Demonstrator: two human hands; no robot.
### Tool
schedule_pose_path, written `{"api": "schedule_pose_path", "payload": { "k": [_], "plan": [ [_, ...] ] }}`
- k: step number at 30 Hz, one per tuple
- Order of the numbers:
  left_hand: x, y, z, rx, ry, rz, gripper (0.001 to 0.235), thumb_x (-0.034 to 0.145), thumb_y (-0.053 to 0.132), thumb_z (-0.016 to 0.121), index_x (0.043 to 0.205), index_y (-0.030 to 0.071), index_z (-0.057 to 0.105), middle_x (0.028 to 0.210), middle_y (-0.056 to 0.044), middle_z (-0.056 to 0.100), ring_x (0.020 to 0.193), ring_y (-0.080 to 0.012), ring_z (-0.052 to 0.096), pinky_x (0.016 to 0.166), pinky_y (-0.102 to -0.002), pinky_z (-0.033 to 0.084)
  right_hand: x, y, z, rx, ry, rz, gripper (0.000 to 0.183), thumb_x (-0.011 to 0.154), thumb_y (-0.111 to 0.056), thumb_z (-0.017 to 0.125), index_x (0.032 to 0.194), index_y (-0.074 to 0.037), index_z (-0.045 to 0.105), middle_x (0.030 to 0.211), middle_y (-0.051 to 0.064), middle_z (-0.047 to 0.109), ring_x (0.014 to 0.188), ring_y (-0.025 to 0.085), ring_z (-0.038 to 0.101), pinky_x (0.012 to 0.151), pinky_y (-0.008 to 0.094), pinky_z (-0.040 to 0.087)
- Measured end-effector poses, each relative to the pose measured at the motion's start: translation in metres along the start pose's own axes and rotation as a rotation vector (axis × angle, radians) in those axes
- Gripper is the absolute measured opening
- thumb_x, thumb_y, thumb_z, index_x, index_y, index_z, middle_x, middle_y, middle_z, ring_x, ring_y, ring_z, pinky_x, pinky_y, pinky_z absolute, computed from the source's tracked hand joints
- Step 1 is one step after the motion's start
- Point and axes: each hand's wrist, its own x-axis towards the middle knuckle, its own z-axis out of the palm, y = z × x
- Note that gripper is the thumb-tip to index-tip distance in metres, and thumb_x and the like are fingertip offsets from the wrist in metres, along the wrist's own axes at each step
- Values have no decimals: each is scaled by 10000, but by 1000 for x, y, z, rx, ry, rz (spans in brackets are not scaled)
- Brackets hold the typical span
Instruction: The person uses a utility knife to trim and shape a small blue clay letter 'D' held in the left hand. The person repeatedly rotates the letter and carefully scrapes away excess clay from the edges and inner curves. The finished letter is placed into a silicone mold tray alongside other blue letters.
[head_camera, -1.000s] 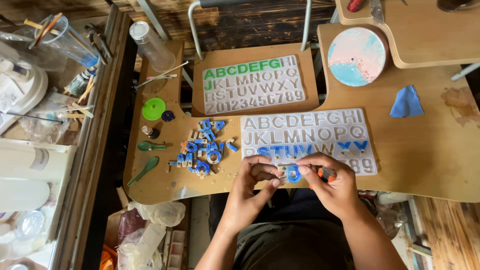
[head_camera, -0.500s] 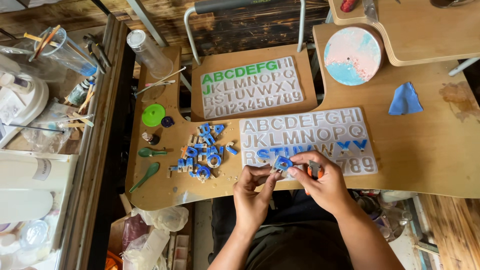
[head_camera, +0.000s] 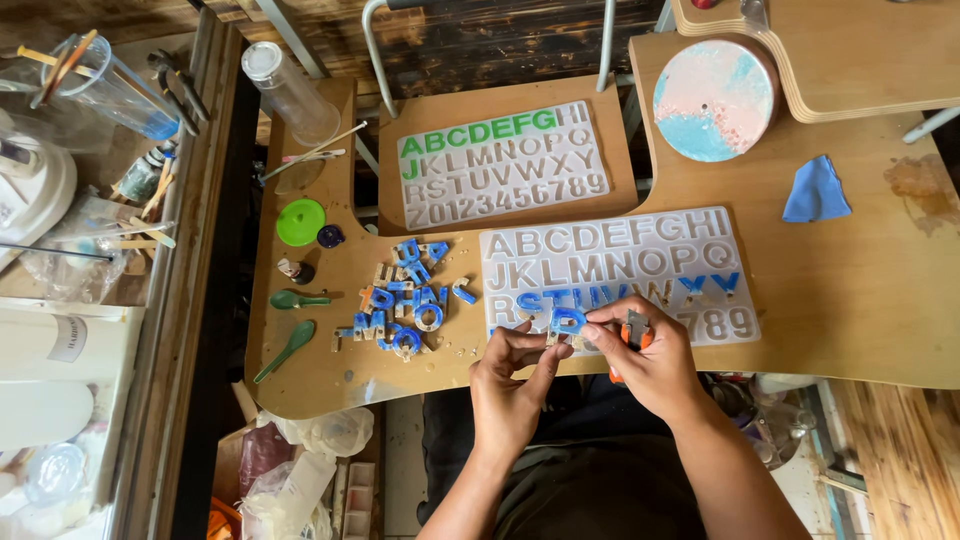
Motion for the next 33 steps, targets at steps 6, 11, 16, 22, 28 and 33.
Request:
{"api": "schedule_pose_path", "payload": {
  "k": [6,11,16,22,28,33],
  "plan": [
    [1,-3,-7,4,-15,-107,186,867,158,817,904,120,639,894,-55,842,988,-129,816,970,-273,584,2,3,3,-92,13,-46,157,902,-216,754,973,-77,732,916,33,769,739,116,691,703,245,537],
    [8,1,-14,-163,-108,-181,250,922,127,734,1116,65,589,959,-109,806,883,-192,823,826,-281,636,2,4,5,-81,8,-61,140,902,-182,753,980,-67,729,904,35,761,779,114,694,710,241,545],
    [17,2,-22,-171,-178,-192,313,990,223,639,1255,56,645,919,-89,805,904,-167,798,917,-296,590,0,-1,7,-24,-19,25,144,896,-166,747,980,-54,716,853,56,752,455,128,623,476,244,523],
    [15,-3,-22,-77,-4,-137,147,930,170,744,1031,64,759,885,-60,816,840,-128,792,824,-264,641,-2,11,15,-102,26,-27,127,896,-163,755,991,-92,710,918,29,751,457,119,612,460,221,538],
    [13,4,-22,156,20,85,37,948,122,722,961,104,693,977,-56,735,888,-174,704,809,-291,572,-3,3,18,-139,-12,-377,149,895,-33,751,1027,-36,682,1003,90,754,960,190,755,922,282,614],
    [13,10,-20,132,13,48,71,916,73,724,927,104,661,926,-33,701,850,-157,667,811,-289,541,-6,5,20,-134,27,-401,139,879,-40,771,991,-53,689,976,80,760,929,177,761,911,276,603]
  ]
}}
